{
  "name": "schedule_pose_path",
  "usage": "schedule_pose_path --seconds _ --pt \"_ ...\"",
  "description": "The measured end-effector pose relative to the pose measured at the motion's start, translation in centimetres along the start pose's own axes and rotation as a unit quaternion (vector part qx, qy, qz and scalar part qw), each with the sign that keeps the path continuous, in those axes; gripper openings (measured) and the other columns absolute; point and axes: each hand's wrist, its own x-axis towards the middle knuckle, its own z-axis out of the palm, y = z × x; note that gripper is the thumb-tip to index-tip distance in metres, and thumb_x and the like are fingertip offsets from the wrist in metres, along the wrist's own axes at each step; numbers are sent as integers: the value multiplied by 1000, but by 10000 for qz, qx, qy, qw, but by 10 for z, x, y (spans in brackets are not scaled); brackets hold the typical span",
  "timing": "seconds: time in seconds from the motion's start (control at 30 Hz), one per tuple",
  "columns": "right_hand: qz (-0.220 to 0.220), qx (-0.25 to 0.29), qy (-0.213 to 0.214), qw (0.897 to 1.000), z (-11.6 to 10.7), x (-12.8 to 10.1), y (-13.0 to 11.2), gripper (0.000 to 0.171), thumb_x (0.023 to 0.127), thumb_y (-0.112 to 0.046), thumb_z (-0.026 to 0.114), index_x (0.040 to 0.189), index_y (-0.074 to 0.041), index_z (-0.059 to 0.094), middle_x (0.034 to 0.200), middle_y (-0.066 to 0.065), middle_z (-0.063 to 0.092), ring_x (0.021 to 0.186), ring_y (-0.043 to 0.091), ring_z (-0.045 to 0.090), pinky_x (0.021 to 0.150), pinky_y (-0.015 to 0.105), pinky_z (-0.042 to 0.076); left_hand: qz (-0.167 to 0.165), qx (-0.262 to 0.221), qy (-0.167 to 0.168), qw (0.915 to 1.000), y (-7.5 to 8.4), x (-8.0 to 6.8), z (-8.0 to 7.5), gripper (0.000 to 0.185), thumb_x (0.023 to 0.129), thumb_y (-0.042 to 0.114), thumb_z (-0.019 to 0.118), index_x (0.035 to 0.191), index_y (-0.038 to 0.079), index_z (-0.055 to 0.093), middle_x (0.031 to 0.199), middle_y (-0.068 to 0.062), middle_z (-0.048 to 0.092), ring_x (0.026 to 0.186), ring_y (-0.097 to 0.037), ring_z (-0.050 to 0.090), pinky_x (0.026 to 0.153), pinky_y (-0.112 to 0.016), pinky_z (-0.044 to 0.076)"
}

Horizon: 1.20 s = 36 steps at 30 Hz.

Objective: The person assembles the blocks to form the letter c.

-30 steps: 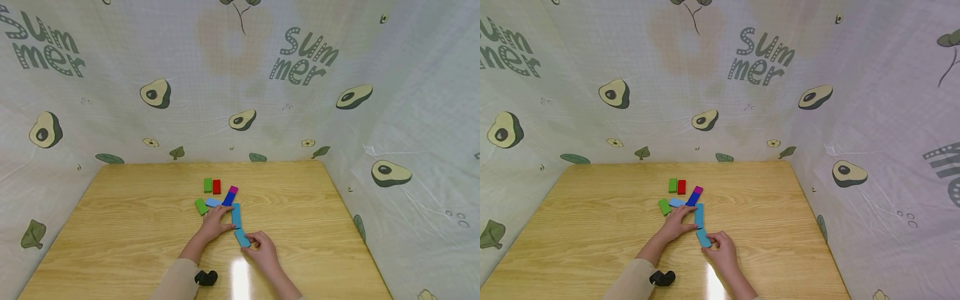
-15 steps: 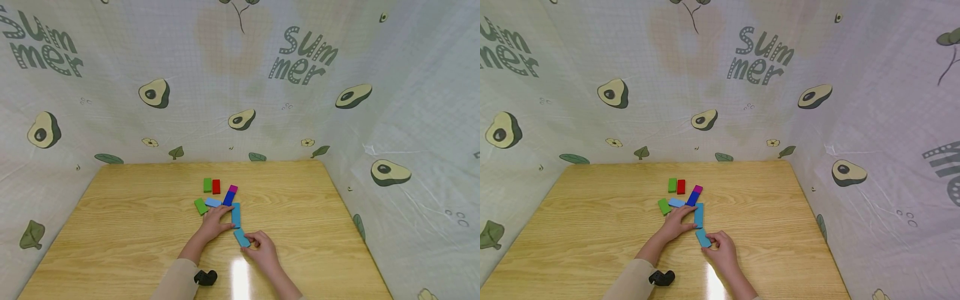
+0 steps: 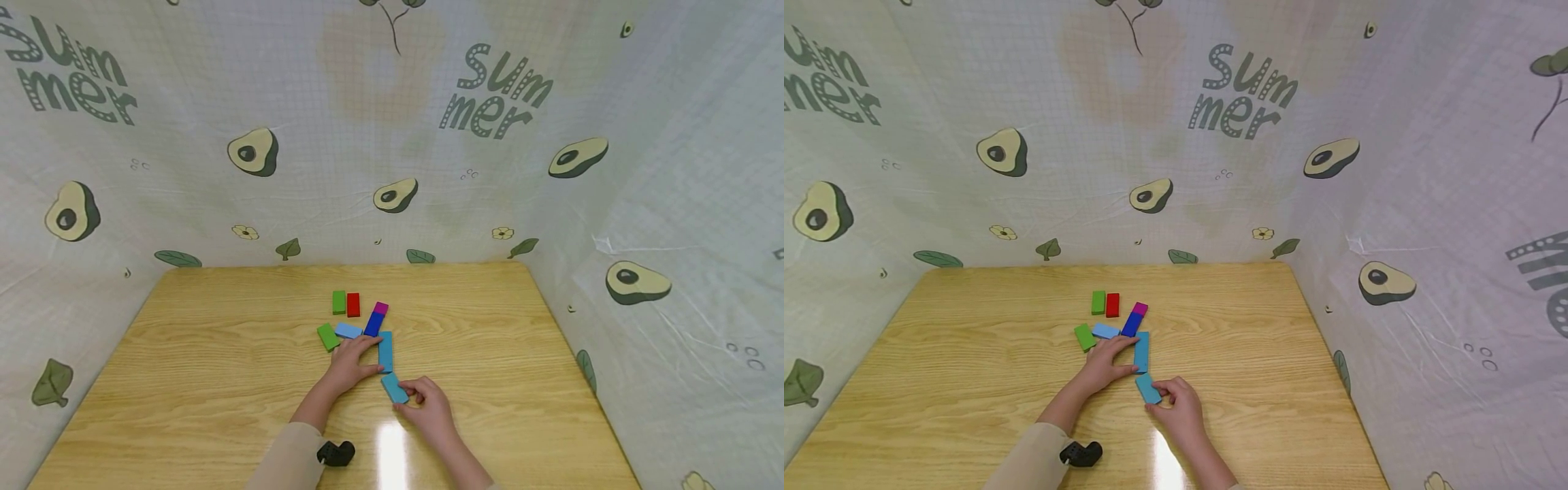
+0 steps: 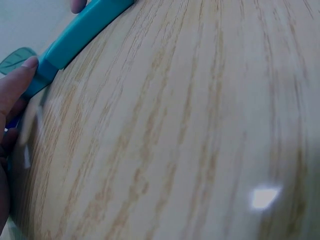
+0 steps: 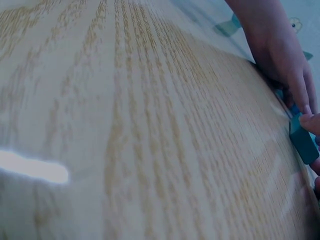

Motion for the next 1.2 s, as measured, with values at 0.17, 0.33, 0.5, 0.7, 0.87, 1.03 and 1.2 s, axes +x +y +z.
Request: schedule_pose_path --seconds 0.17,0.33,0.5,0.7,0.87,1.03,1.2 --pt "155 190 -107 9996 -2 1 -2 36 72 -15 87 105 -10 74 87 -3 58 74 10 46 65 21 42 11 -119 98 9999 -1 -1 -1 61 86 44 72 139 21 55 138 -4 53 124 -34 43 95 -54 32" --pt "397 788 -205 9959 -9 9 -8 38 74 -10 85 109 -4 71 93 7 58 77 17 48 65 21 44 -70 -373 222 9990 -2 -5 -2 58 86 39 74 137 18 57 138 -8 54 128 -37 42 102 -59 30" --pt "230 737 -173 9969 -18 28 -14 36 77 -8 83 110 -2 70 98 13 60 81 23 52 72 25 48 -205 -582 334 9975 2 -9 -7 54 86 32 76 134 14 60 136 -11 55 128 -38 43 105 -57 33" --pt "-15 413 -328 9986 -24 56 -20 35 80 -12 81 112 -3 70 102 12 63 87 24 56 76 33 49 -200 -883 520 9945 6 -18 -15 50 87 29 76 132 14 61 132 -10 57 126 -35 47 104 -55 37" --pt "-207 272 -564 9978 -20 76 -27 34 81 -11 80 113 -4 70 106 9 63 92 24 57 78 36 49 -266 -1138 645 9910 4 -28 -25 49 86 23 76 132 12 61 127 -8 61 118 -33 54 99 -54 43" --pt "-371 192 -938 9947 -11 92 -38 34 84 -10 78 116 -3 69 108 10 62 95 29 57 79 38 49 -331 -1186 842 9888 -1 -37 -35 48 86 20 77 130 10 62 122 -8 62 110 -32 58 93 -51 48" --pt "-483 134 -1254 9908 0 102 -48 32 85 -10 76 116 -2 69 108 13 60 95 32 57 77 35 50 -426 -1159 1052 9868 -2 -44 -47 47 84 18 78 128 9 63 118 -8 63 106 -31 58 91 -50 48"
